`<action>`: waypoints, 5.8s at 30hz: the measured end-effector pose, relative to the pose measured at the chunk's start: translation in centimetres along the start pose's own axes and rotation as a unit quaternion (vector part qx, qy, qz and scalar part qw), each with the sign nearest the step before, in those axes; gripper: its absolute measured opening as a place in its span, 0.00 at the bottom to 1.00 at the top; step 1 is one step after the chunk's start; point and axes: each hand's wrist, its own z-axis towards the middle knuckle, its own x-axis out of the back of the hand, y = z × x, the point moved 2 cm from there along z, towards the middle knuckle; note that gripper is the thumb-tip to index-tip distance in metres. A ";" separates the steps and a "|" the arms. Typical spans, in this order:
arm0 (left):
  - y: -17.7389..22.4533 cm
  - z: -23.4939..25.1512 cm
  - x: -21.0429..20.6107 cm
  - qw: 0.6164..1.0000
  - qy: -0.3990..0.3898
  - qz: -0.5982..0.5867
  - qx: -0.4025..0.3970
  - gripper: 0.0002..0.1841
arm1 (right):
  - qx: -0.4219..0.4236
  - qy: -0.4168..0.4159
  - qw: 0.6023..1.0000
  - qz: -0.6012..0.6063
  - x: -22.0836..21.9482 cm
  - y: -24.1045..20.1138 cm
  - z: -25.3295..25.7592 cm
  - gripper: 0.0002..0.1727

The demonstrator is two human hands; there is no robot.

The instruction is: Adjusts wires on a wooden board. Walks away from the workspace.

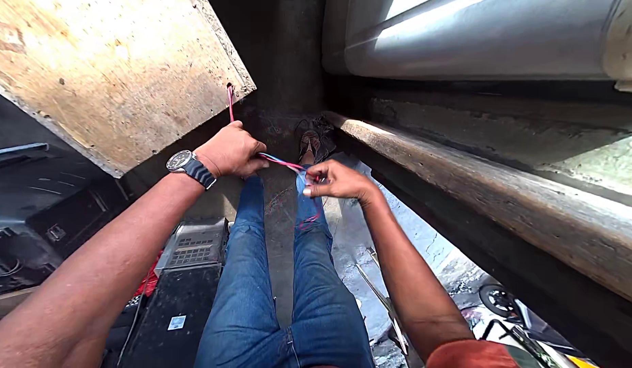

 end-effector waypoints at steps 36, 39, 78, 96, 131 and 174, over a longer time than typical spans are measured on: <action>-2.1 -1.2 4.0 0.704 0.244 -0.663 0.065 0.32 | 0.101 0.360 0.921 -0.109 2.1 -3.2 15.4 0.23; -2.4 -1.1 3.8 0.656 0.231 -0.716 0.061 0.43 | 0.007 0.249 0.968 -0.009 -6.3 -0.5 15.2 0.30; -2.0 -2.9 2.1 0.911 0.183 -0.347 0.127 0.36 | 0.175 0.240 0.952 -0.073 1.4 -10.5 7.4 0.10; -3.7 -2.0 5.0 0.992 0.005 -0.062 0.109 0.29 | -0.002 0.230 0.958 -0.173 7.4 -6.7 0.4 0.17; -1.5 -1.2 -0.8 0.990 -0.005 0.139 0.016 0.09 | -0.033 0.176 0.973 0.143 -3.9 -1.4 10.3 0.26; -3.5 2.3 1.6 0.977 0.017 0.206 0.056 0.15 | -0.012 0.165 0.940 -0.298 -8.9 -10.6 5.7 0.16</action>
